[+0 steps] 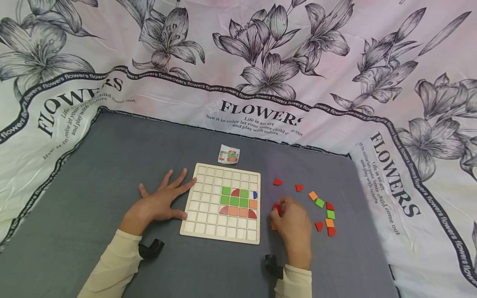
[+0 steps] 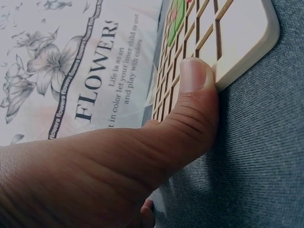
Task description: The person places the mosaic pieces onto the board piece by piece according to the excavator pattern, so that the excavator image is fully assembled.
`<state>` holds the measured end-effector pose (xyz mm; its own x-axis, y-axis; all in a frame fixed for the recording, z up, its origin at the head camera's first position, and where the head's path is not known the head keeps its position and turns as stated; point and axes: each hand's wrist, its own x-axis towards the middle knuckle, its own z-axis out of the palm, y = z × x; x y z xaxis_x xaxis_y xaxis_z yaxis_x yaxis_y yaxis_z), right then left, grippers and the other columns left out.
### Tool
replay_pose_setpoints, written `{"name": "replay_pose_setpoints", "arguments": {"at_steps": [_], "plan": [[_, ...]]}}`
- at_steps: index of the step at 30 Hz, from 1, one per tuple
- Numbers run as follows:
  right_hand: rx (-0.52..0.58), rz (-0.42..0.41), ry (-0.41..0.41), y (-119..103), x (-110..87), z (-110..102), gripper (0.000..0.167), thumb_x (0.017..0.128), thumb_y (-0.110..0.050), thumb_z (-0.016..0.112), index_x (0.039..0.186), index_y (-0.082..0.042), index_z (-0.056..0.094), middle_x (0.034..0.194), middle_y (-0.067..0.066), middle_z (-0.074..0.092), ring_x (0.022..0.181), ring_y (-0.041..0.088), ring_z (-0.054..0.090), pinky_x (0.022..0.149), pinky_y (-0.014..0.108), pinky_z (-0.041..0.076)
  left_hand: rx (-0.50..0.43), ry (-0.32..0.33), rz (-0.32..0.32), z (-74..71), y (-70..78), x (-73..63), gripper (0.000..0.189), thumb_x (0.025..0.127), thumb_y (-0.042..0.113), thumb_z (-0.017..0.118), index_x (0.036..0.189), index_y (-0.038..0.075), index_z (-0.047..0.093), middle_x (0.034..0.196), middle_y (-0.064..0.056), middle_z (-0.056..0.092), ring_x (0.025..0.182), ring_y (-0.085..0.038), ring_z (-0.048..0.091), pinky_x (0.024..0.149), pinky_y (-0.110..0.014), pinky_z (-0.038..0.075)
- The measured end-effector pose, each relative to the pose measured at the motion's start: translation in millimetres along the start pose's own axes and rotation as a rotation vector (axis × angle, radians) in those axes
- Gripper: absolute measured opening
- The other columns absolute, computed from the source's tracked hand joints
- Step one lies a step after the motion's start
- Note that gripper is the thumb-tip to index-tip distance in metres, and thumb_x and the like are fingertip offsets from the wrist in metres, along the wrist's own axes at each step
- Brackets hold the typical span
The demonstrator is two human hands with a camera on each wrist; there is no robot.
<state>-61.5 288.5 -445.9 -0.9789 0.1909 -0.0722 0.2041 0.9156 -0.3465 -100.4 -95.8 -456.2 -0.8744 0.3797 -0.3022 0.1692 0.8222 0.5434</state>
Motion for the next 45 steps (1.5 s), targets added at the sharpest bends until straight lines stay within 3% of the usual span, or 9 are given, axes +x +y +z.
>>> {"name": "replay_pose_setpoints", "arguments": {"at_steps": [7, 14, 20, 27, 45], "plan": [[0.029, -0.198, 0.109, -36, -13.9, 11, 0.020, 0.088, -0.017, 0.078, 0.106, -0.012, 0.071, 0.097, 0.011, 0.070, 0.081, 0.027, 0.060, 0.059, 0.037, 0.049, -0.017, -0.002, 0.000, 0.5, -1.0, -2.0, 0.108, 0.083, 0.040, 0.089, 0.170, 0.034, 0.025, 0.179, 0.001, 0.003, 0.163, -0.037, -0.011, 0.099, -0.091, -0.022], [0.088, -0.345, 0.088, -75, -32.2, 22, 0.017, 0.087, -0.015, 0.081, 0.102, -0.016, 0.072, 0.088, 0.006, 0.064, 0.079, 0.021, 0.053, 0.058, 0.032, 0.043, -0.018, 0.013, 0.008, 1.0, 0.0, -1.1, 0.108, 0.083, 0.040, 0.089, 0.170, 0.035, 0.026, 0.179, 0.001, 0.004, 0.163, -0.038, -0.010, 0.099, -0.091, -0.021], [0.087, -0.424, 0.098, -90, -41.2, 28, 0.018, 0.083, -0.011, 0.081, 0.097, -0.018, 0.071, 0.087, 0.005, 0.067, 0.082, 0.020, 0.059, 0.061, 0.032, 0.049, -0.019, 0.013, 0.006, 0.0, 0.7, -0.6, 0.108, 0.083, 0.040, 0.089, 0.170, 0.035, 0.025, 0.179, 0.002, 0.003, 0.163, -0.037, -0.011, 0.099, -0.090, -0.022], [0.035, -0.444, 0.099, -99, -50.6, 36, 0.019, 0.083, -0.015, 0.084, 0.097, -0.022, 0.073, 0.083, -0.001, 0.063, 0.070, 0.012, 0.051, 0.052, 0.024, 0.039, -0.012, 0.006, -0.002, -0.5, 1.0, -0.3, 0.108, 0.083, 0.040, 0.090, 0.170, 0.035, 0.025, 0.179, 0.001, 0.004, 0.164, -0.037, -0.010, 0.100, -0.091, -0.020], [-0.057, -0.403, 0.099, -110, -57.3, 52, 0.020, 0.085, -0.020, 0.089, 0.100, -0.020, 0.076, 0.084, 0.000, 0.067, 0.074, 0.016, 0.059, 0.048, 0.027, 0.044, -0.002, 0.001, -0.003, -1.6, 1.7, -0.8, 0.106, 0.084, 0.041, 0.089, 0.170, 0.034, 0.026, 0.179, 0.001, 0.005, 0.164, -0.037, -0.008, 0.100, -0.092, -0.017]]}}
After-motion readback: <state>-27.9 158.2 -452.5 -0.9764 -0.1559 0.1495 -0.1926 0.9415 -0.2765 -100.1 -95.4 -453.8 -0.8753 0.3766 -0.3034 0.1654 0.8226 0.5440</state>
